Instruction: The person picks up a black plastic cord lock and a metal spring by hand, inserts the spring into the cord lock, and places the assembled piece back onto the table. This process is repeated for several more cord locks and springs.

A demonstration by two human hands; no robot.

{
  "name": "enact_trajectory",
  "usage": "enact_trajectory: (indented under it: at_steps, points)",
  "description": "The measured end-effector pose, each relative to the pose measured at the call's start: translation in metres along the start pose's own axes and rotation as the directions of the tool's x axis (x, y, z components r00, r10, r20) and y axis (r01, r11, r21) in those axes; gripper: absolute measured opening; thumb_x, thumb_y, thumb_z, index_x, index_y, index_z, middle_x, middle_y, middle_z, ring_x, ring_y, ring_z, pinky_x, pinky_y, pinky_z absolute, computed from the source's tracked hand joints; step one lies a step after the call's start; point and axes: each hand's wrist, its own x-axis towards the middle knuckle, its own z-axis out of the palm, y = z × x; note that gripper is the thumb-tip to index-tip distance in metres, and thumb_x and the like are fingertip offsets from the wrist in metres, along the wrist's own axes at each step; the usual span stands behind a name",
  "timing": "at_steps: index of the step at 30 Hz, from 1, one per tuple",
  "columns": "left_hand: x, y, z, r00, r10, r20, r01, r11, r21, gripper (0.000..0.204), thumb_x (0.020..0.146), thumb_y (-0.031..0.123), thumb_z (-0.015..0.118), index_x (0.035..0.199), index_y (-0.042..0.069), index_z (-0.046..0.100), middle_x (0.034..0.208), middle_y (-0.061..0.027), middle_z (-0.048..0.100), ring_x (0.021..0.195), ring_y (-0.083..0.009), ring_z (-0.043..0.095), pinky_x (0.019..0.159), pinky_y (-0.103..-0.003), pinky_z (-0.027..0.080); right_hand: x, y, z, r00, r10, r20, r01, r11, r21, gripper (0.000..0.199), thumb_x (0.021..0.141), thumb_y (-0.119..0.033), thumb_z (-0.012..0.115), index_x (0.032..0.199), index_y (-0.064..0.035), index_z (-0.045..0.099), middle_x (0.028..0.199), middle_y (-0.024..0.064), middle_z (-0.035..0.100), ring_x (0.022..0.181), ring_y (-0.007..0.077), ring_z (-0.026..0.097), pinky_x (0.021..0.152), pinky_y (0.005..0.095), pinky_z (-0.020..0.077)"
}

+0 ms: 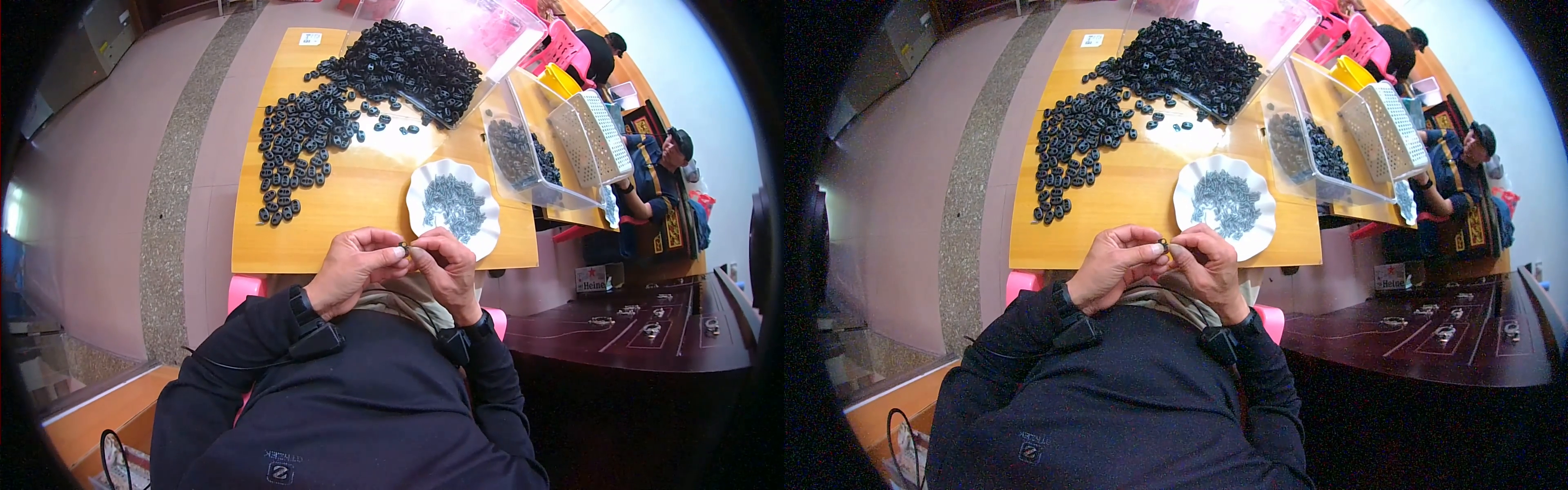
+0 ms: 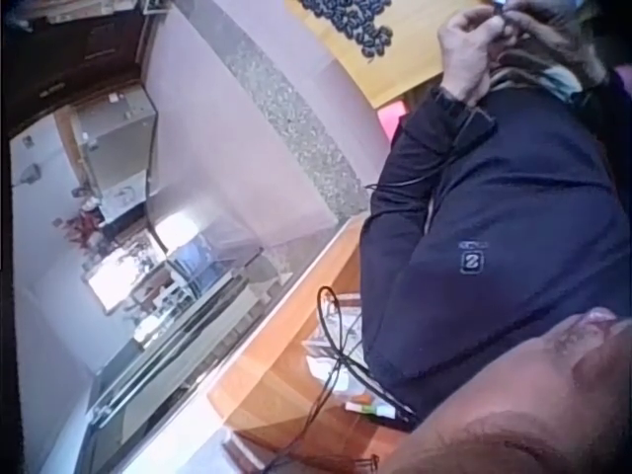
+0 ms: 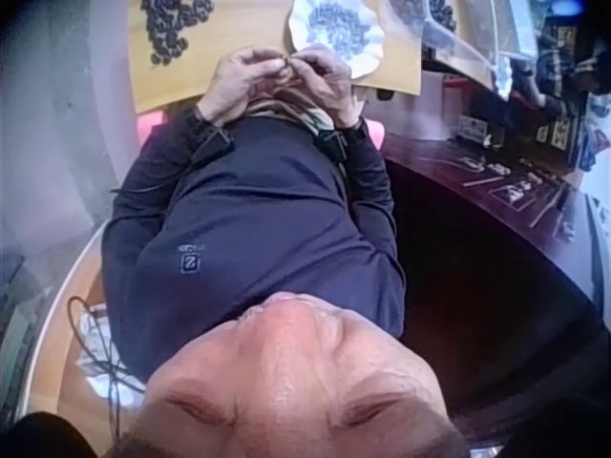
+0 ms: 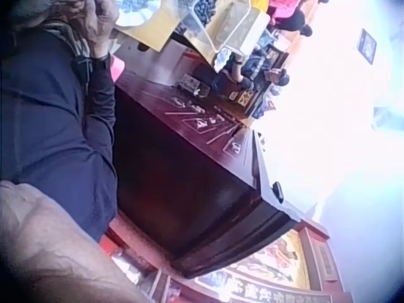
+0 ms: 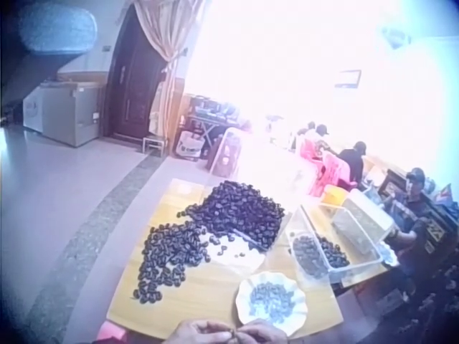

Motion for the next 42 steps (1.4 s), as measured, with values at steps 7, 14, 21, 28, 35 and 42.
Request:
enact_trajectory:
  at_steps: [7, 14, 21, 28, 35, 42]
  points:
    - [0.000, 0.000, -0.001, 1.000, 0.006, -0.007, -0.006, 1.000, 0.000, 0.014, 0.089, 0.005, 0.063, 0.102, 0.000, 0.061, 0.091, -0.0105, 0.067, 0.080, -0.0171, 0.067, 0.071, -0.028, 0.057, -0.003, -0.004, 0.002, 0.997, 0.080, 0.005, -0.080, 0.983, 0.165, 0.006, 0.089, 0.002, 0.061, 0.091, 0.0079, 0.063, 0.090, 0.0101, 0.059, 0.075, 0.0130, 0.061, 0.064, 0.0220, 0.0514]
    - [-0.001, 0.000, 0.001, 1.000, 0.003, -0.020, -0.003, 1.000, -0.017, 0.018, 0.088, 0.005, 0.064, 0.105, 0.001, 0.062, 0.090, -0.0103, 0.068, 0.079, -0.0175, 0.068, 0.069, -0.028, 0.057, -0.003, -0.005, 0.004, 0.992, 0.128, -0.015, -0.120, 0.960, 0.253, 0.006, 0.089, 0.002, 0.061, 0.090, 0.0074, 0.062, 0.090, 0.0095, 0.058, 0.076, 0.0128, 0.060, 0.065, 0.0219, 0.0514]
    - [-0.003, 0.004, 0.003, 1.000, -0.010, -0.004, 0.010, 1.000, 0.007, 0.015, 0.088, 0.005, 0.064, 0.102, 0.001, 0.063, 0.090, -0.0099, 0.068, 0.079, -0.0173, 0.068, 0.069, -0.028, 0.057, -0.004, 0.000, 0.004, 0.995, 0.101, -0.028, -0.095, 0.984, 0.153, 0.004, 0.087, 0.000, 0.063, 0.088, 0.0044, 0.063, 0.086, 0.0081, 0.059, 0.077, 0.0130, 0.057, 0.068, 0.0230, 0.0466]
    - [-0.002, 0.000, 0.001, 1.000, 0.008, -0.005, -0.008, 1.000, -0.016, 0.015, 0.087, 0.002, 0.064, 0.102, -0.001, 0.062, 0.092, -0.0111, 0.067, 0.082, -0.0184, 0.067, 0.075, -0.030, 0.057, -0.006, 0.002, 0.004, 0.994, 0.101, -0.027, -0.098, 0.988, 0.117, 0.003, 0.087, 0.001, 0.063, 0.087, 0.0045, 0.063, 0.086, 0.0079, 0.059, 0.077, 0.0129, 0.056, 0.067, 0.0231, 0.0464]
    - [-0.002, 0.001, 0.002, 1.000, 0.003, -0.003, -0.003, 1.000, -0.014, 0.015, 0.088, 0.003, 0.064, 0.102, -0.002, 0.062, 0.093, -0.0110, 0.067, 0.082, -0.0184, 0.067, 0.076, -0.030, 0.056, -0.006, 0.001, 0.005, 0.994, 0.103, -0.033, -0.099, 0.989, 0.112, 0.004, 0.088, 0.001, 0.062, 0.088, 0.0044, 0.063, 0.085, 0.0076, 0.059, 0.077, 0.0131, 0.056, 0.067, 0.0231, 0.0458]
    - [-0.002, 0.000, 0.002, 1.000, -0.003, -0.004, 0.003, 1.000, -0.004, 0.015, 0.088, 0.003, 0.064, 0.103, -0.001, 0.062, 0.092, -0.0103, 0.067, 0.082, -0.0181, 0.068, 0.075, -0.030, 0.056, -0.006, 0.002, 0.006, 0.994, 0.103, -0.040, -0.097, 0.988, 0.122, 0.004, 0.088, 0.001, 0.061, 0.087, 0.0045, 0.062, 0.085, 0.0077, 0.059, 0.077, 0.0136, 0.056, 0.068, 0.0240, 0.0451]
